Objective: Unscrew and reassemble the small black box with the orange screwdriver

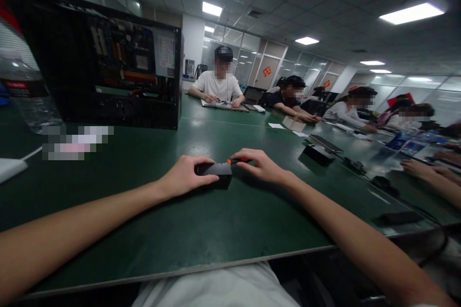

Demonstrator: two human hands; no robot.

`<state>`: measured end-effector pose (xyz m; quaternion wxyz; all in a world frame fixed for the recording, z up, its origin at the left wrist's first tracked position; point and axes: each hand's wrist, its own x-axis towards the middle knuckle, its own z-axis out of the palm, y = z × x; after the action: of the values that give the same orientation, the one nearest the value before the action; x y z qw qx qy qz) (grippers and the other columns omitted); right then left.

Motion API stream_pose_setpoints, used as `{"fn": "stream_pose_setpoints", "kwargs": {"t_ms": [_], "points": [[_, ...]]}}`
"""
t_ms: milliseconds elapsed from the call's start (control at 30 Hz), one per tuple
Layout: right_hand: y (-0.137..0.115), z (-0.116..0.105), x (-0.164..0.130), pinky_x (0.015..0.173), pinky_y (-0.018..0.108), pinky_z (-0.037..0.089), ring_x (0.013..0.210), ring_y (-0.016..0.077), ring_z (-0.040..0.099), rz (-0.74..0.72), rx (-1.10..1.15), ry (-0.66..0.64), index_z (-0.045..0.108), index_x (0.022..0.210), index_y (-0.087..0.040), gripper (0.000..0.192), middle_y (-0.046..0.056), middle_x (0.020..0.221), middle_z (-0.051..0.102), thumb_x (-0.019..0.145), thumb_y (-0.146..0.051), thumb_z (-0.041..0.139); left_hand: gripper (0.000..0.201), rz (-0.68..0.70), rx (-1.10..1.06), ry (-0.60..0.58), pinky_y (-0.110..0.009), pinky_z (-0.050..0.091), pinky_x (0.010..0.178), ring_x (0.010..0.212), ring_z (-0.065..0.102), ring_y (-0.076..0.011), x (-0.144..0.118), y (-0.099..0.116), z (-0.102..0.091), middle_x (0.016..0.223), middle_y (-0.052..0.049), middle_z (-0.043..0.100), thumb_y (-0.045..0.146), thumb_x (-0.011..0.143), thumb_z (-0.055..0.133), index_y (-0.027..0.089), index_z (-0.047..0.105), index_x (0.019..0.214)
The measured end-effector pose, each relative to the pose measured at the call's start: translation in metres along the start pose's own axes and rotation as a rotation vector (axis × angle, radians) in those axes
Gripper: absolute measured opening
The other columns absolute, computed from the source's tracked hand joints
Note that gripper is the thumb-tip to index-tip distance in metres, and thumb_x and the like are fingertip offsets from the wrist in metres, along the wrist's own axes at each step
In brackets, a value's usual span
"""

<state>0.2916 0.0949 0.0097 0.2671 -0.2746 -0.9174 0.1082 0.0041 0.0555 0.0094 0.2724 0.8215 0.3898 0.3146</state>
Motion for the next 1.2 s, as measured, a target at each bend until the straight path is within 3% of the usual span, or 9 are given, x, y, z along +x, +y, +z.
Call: {"fn": "stream_pose_setpoints", "kwargs": {"t_ms": [267,467,533,633,733,1000,1200], "points": [[-0.004,0.012,0.003,0.088,0.031,0.049,0.101,0.0175,0.064,0.102,0.179,-0.04,0.069,0.122,-0.018,0.034,0.008,0.111,0.07,0.102,-0.037,0.051,0.051,0.009,0.046,0.011,-0.033,0.054,0.088,0.094,0.073,-0.0259,-0.002,0.001,-0.002,0.106,-0.006,0.078,0.052,0.08,0.075,0.017,0.075,0.117],[-0.001,0.011,0.003,0.061,0.024,0.048,0.074,0.0124,0.06,0.292,0.378,-0.093,0.069,0.124,-0.017,0.041,0.006,0.105,0.07,0.097,-0.045,0.056,0.052,0.015,0.063,0.026,-0.035,0.055,0.09,0.095,0.073,-0.0274,-0.002,0.004,-0.002,0.109,-0.008,0.078,0.053,0.08,0.074,0.017,0.075,0.117],[-0.003,0.008,0.003,0.067,0.026,0.05,0.078,0.014,0.062,0.248,0.315,-0.069,0.07,0.121,-0.017,0.038,0.006,0.104,0.071,0.097,-0.044,0.056,0.052,0.028,0.063,0.018,-0.035,0.055,0.091,0.097,0.073,-0.0276,-0.001,0.003,-0.001,0.111,-0.008,0.078,0.053,0.081,0.074,0.017,0.075,0.118],[-0.007,0.003,0.003,0.083,0.031,0.051,0.094,0.018,0.065,0.071,0.103,0.003,0.071,0.118,-0.019,0.032,0.008,0.108,0.072,0.099,-0.038,0.055,0.052,0.048,0.06,0.008,-0.036,0.054,0.094,0.101,0.072,-0.0278,-0.001,0.0,0.0,0.115,-0.008,0.078,0.052,0.081,0.073,0.018,0.074,0.122],[-0.011,0.002,0.003,0.087,0.033,0.051,0.097,0.0191,0.066,-0.02,-0.007,0.041,0.07,0.12,-0.019,0.031,0.01,0.11,0.072,0.1,-0.035,0.052,0.053,0.05,0.067,0.014,-0.036,0.054,0.096,0.103,0.072,-0.0279,0.0,-0.001,0.001,0.117,-0.008,0.077,0.05,0.082,0.074,0.018,0.074,0.124],[-0.002,0.019,0.002,0.091,0.031,0.05,0.103,0.0177,0.066,0.151,0.164,-0.083,0.067,0.124,-0.017,0.035,0.008,0.118,0.072,0.099,-0.037,0.054,0.051,0.07,0.094,0.022,-0.034,0.055,0.091,0.098,0.073,-0.0269,0.0,-0.002,0.001,0.112,-0.008,0.078,0.051,0.082,0.073,0.018,0.075,0.12],[-0.001,0.014,0.003,0.088,0.03,0.05,0.098,0.018,0.067,0.085,0.072,-0.107,0.067,0.123,-0.016,0.034,0.009,0.114,0.073,0.098,-0.036,0.056,0.046,0.072,0.094,0.031,-0.033,0.054,0.09,0.099,0.072,-0.0269,-0.001,0.005,0.002,0.112,-0.007,0.078,0.051,0.084,0.07,0.019,0.076,0.117]]}}
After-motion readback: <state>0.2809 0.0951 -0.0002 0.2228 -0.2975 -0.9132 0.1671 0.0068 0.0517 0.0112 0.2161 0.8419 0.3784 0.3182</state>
